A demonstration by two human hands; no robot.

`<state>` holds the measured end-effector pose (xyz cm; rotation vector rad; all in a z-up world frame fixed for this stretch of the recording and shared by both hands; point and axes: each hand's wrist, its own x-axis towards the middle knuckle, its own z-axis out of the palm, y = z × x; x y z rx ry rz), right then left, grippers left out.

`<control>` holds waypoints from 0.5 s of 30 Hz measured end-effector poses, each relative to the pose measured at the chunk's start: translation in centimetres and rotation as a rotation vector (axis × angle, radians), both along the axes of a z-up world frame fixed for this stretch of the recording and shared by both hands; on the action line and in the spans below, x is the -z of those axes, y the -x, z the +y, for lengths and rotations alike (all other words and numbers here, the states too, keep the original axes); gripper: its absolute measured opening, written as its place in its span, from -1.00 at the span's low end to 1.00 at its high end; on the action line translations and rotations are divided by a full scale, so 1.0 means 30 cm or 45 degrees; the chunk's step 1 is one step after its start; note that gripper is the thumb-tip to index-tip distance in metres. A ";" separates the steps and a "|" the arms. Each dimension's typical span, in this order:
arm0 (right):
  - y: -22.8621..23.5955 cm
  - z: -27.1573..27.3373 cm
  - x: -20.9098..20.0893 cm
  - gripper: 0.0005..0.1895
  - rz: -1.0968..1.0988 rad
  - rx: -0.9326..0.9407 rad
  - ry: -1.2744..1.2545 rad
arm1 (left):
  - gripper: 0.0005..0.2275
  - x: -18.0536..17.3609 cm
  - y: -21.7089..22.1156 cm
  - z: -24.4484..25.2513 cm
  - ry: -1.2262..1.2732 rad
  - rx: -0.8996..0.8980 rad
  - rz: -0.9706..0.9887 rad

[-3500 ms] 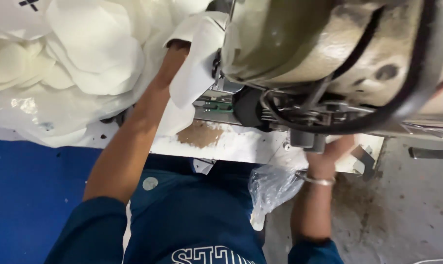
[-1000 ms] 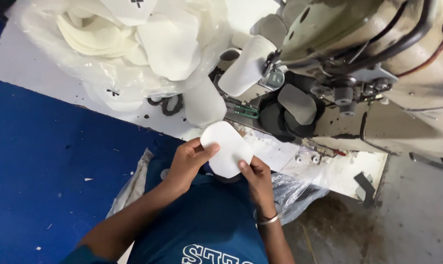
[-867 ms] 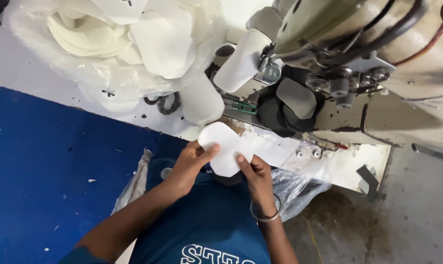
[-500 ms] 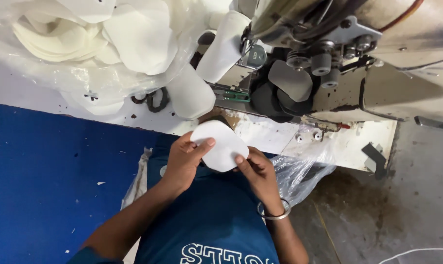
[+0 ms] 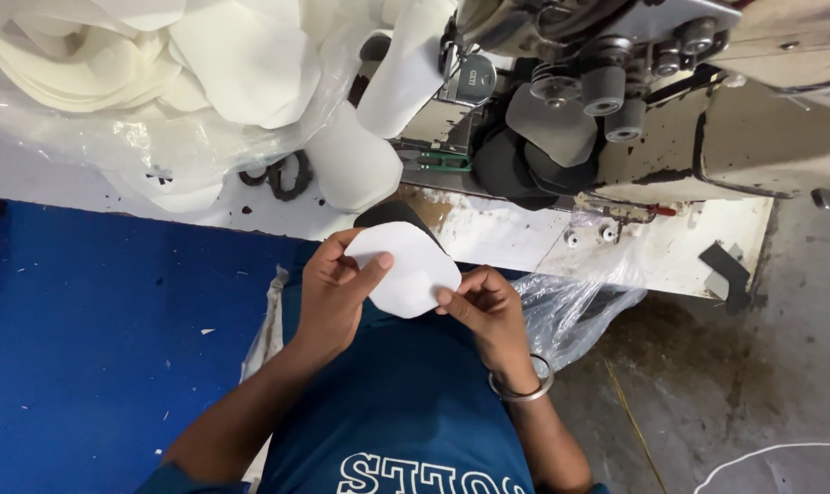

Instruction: The person repeatedly picks white shoe insoles and black elastic strips, aligns them, and sews them together using a sewing machine. The finished pieces are placed on the table beside the machine.

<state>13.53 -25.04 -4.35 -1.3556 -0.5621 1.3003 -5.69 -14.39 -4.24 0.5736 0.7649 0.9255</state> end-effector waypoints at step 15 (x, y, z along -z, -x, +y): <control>0.016 -0.027 0.022 -0.79 -0.110 0.049 -0.209 | -0.66 -0.004 0.000 -0.010 -0.047 -0.036 0.043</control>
